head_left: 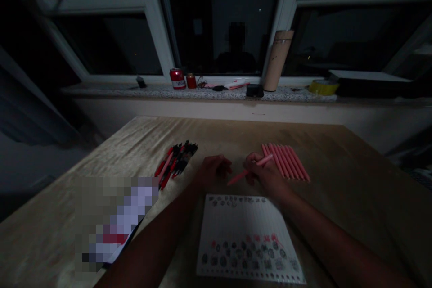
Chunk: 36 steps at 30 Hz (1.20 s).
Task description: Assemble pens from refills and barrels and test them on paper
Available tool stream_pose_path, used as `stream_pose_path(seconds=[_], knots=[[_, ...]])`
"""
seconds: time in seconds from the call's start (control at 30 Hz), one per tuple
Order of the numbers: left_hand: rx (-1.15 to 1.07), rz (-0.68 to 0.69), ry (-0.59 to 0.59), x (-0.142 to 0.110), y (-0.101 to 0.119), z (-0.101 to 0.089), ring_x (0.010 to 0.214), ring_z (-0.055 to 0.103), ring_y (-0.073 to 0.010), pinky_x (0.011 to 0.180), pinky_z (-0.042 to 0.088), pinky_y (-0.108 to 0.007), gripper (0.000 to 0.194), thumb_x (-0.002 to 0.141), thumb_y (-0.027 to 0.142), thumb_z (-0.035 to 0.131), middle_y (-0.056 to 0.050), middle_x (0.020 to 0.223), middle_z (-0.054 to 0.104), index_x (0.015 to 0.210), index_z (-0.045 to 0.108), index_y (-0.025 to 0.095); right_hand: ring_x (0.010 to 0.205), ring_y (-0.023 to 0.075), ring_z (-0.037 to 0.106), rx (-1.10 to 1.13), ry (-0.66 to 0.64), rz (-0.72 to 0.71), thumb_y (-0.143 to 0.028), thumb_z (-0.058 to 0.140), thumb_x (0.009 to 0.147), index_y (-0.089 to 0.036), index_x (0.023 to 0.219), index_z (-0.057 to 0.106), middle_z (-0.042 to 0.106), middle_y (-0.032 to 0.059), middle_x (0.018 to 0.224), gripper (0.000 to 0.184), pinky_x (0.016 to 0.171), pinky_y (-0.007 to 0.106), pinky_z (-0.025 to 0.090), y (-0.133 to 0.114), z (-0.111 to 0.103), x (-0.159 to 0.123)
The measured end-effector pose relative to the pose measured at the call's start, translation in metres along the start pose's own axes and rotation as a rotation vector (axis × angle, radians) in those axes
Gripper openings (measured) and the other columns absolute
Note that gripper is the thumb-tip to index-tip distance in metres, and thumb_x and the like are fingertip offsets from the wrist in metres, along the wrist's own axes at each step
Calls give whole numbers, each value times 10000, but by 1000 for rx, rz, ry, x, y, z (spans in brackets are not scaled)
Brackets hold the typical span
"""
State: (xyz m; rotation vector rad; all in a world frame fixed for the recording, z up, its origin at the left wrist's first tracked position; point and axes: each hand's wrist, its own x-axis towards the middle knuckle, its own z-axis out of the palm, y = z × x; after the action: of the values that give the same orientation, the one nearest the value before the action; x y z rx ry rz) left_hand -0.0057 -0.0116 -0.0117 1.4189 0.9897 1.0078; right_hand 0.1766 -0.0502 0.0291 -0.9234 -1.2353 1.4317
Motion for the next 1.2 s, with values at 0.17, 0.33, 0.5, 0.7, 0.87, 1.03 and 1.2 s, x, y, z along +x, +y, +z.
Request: stream_pose_path(seconds=[0.17, 0.33, 0.5, 0.7, 0.87, 1.03, 1.2], knots=[[596, 159, -162, -10, 8, 8, 599, 532, -118, 539, 365, -211, 306, 815, 365, 476, -16, 639, 608, 748, 655, 125, 498, 145, 575, 21, -210, 101, -341, 509, 777, -155, 843, 623, 649, 38, 625, 228, 487, 269, 449, -15, 2, -22], [1020, 309, -199, -14, 11, 16, 661, 539, -126, 602, 366, -233, 203, 813, 276, 483, -23, 741, 609, 786, 641, 151, 378, 76, 446, -321, -69, 164, -308, 685, 654, -172, 605, 534, 566, -17, 480, 209, 348, 181, 280, 16, 3, -40], [1097, 381, -220, -13, 7, 18, 693, 541, -128, 621, 371, -236, 176, 833, 252, 474, -25, 784, 597, 808, 621, 159, 368, 68, 393, -424, 120, 46, -245, 613, 681, -209, 545, 378, 434, -71, 423, 274, 355, 177, 234, 44, 1, -44], [1082, 369, -230, -13, 7, 17, 709, 548, -129, 636, 381, -237, 164, 837, 235, 470, -22, 790, 592, 805, 612, 159, 455, 67, 318, -568, 102, -157, -189, 572, 691, -199, 529, 378, 365, -71, 487, 252, 414, 197, 210, 47, -1, -42], [1107, 378, -245, -12, 5, 16, 755, 564, -147, 663, 389, -250, 160, 826, 223, 475, -33, 824, 607, 839, 623, 165, 455, 76, 322, -581, 98, -130, -180, 557, 684, -209, 519, 355, 355, -68, 482, 262, 417, 205, 215, 48, 0, -42], [1113, 368, -232, -12, 5, 16, 724, 557, -141, 632, 378, -241, 169, 833, 238, 472, -32, 803, 603, 822, 623, 164, 459, 81, 332, -591, 105, -162, -168, 556, 670, -208, 510, 356, 363, -63, 486, 259, 425, 210, 219, 52, -2, -42], [1100, 374, -228, -11, 2, 16, 720, 556, -139, 630, 373, -239, 154, 825, 235, 485, -33, 815, 608, 824, 622, 165, 448, 79, 307, -576, 152, -143, -164, 537, 669, -214, 513, 341, 338, -69, 477, 255, 415, 208, 206, 52, -2, -42]])
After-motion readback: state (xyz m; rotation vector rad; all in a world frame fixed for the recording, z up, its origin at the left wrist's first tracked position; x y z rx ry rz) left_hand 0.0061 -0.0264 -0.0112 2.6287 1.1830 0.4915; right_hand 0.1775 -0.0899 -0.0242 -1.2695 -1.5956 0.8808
